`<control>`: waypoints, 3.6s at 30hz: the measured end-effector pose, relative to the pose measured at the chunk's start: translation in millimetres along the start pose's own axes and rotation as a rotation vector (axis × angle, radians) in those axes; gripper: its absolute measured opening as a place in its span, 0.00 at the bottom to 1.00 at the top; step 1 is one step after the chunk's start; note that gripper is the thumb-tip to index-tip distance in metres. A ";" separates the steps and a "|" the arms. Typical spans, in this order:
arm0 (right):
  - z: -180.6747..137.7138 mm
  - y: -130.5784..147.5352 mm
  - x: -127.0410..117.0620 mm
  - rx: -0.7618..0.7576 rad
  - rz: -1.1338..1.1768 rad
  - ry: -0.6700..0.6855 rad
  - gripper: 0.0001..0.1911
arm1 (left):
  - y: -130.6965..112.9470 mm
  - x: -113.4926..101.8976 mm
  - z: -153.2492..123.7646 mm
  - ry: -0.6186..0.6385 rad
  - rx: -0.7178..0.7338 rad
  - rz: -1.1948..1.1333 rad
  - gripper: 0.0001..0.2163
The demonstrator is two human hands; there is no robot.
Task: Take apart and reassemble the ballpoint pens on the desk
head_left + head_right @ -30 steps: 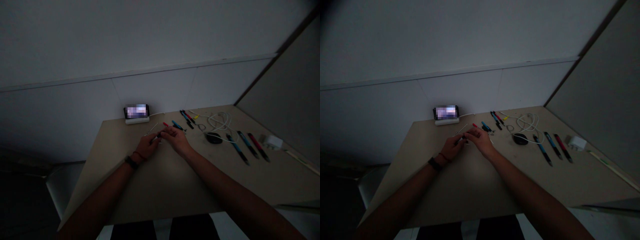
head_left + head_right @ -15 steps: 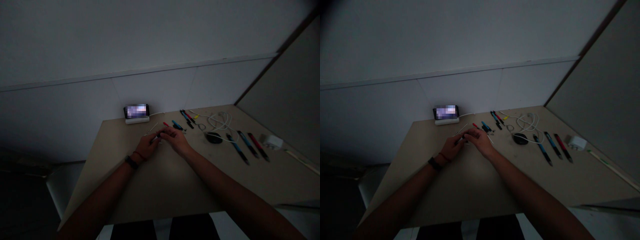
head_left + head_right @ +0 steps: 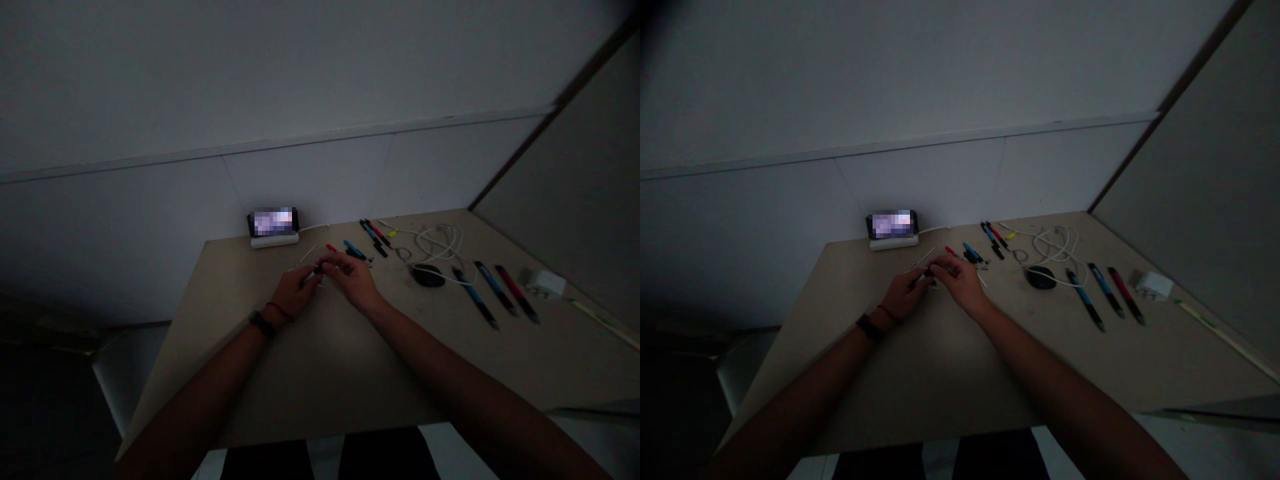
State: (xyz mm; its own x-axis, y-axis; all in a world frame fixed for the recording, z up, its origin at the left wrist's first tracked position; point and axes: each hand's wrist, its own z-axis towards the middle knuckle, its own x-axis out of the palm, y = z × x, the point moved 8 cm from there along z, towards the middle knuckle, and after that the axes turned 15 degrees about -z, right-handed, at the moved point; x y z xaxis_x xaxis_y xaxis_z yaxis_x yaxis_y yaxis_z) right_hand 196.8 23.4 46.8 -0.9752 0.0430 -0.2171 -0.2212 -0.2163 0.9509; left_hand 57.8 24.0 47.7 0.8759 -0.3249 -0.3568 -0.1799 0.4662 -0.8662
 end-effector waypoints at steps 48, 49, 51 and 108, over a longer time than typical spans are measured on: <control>-2.6 2.8 5.3 -0.007 -0.020 0.029 0.21 | 0.4 -2.9 -2.1 -0.040 0.006 0.048 0.20; -3.2 4.1 8.1 -0.015 0.002 0.064 0.20 | -0.7 -1.5 -2.1 -0.024 0.015 0.047 0.21; -4.5 5.5 12.4 -0.020 0.028 0.122 0.17 | -3.2 1.7 -2.3 0.014 0.035 0.030 0.21; -6.5 9.7 10.1 0.063 0.089 0.105 0.15 | -6.1 3.5 -4.5 0.000 0.026 -0.054 0.20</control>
State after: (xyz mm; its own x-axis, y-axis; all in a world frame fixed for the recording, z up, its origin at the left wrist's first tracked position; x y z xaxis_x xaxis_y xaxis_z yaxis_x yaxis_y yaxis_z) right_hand 184.9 15.3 52.4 -0.9856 -0.0770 -0.1503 -0.1373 -0.1533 0.9786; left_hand 59.9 16.3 50.2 0.8841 -0.3497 -0.3101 -0.1211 0.4693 -0.8747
